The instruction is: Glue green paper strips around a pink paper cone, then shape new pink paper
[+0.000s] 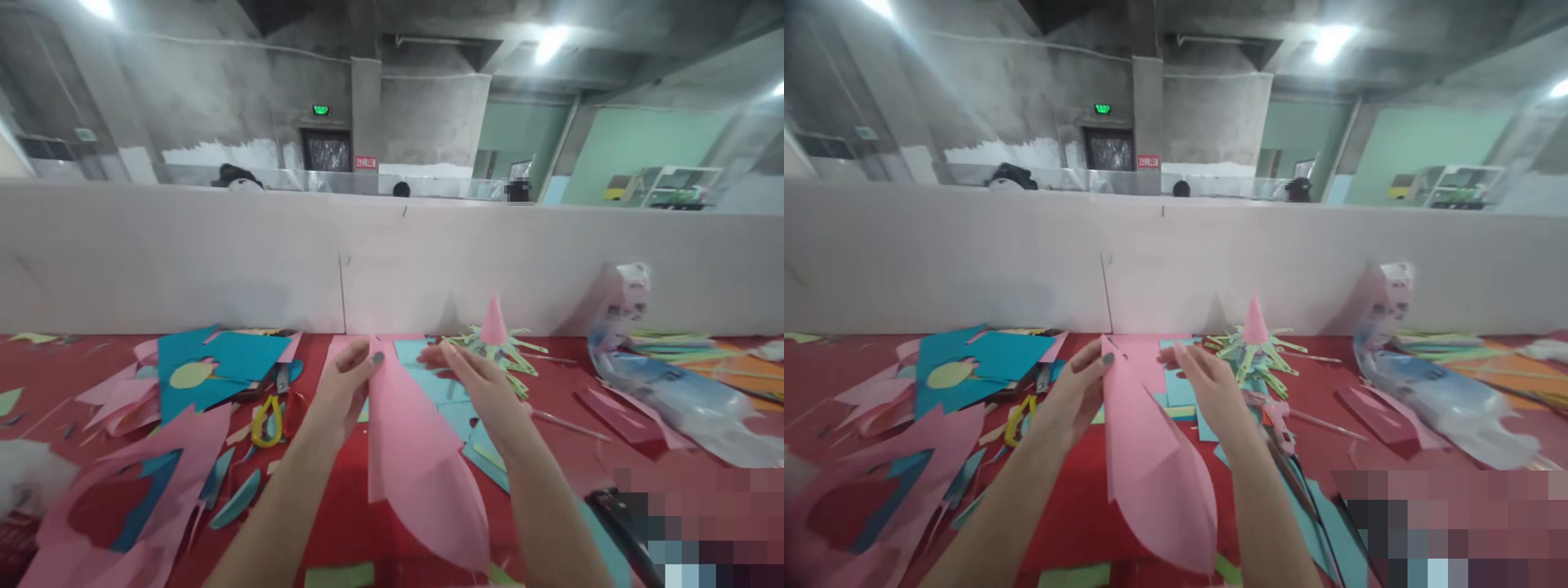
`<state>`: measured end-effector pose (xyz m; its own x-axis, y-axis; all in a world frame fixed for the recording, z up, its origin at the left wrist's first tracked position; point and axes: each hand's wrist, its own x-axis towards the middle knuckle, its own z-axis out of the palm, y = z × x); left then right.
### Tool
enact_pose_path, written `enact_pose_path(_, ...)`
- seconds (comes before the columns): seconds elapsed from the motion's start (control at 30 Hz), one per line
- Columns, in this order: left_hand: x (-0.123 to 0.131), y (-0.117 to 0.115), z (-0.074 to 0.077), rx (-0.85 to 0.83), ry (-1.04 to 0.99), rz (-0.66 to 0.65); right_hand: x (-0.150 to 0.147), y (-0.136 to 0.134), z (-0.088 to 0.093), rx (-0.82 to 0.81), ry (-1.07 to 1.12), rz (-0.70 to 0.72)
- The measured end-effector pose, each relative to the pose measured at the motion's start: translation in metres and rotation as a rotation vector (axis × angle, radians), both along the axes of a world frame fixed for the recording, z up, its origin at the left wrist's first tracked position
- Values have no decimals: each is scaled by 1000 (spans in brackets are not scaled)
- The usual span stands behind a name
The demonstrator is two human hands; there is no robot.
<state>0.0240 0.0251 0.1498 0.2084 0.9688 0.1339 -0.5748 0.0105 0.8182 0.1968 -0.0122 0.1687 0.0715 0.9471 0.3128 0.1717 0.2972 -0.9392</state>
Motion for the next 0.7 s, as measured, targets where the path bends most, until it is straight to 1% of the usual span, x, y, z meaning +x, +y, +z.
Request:
enact_pose_path(0.07,-1,-3,-1,-65,-9,-51,-7,-1,-1,-88,-4,137)
enact_pose_path(0.13,0,-4,-2,-96,4,-108,-11,-2,-2,-145,-19,217)
enact_pose_path(0.23,2,-2,-2,-111,29,-181,-12,-2,-1,-105,-52,191)
enact_pose_path(0.33,3,2,-2,-163,38,-166,-13,-3,0,-93,-111,160)
enact_pose_path(0.47,3,2,0,-221,9,-159,-18,-6,1,-163,-212,168)
enact_pose_path(0.6,3,0,-1,-228,-39,-167,-21,-2,-2,-186,-196,180)
enact_pose_path(0.7,2,0,-4,-260,-49,-196,-20,2,-6,-142,-132,179)
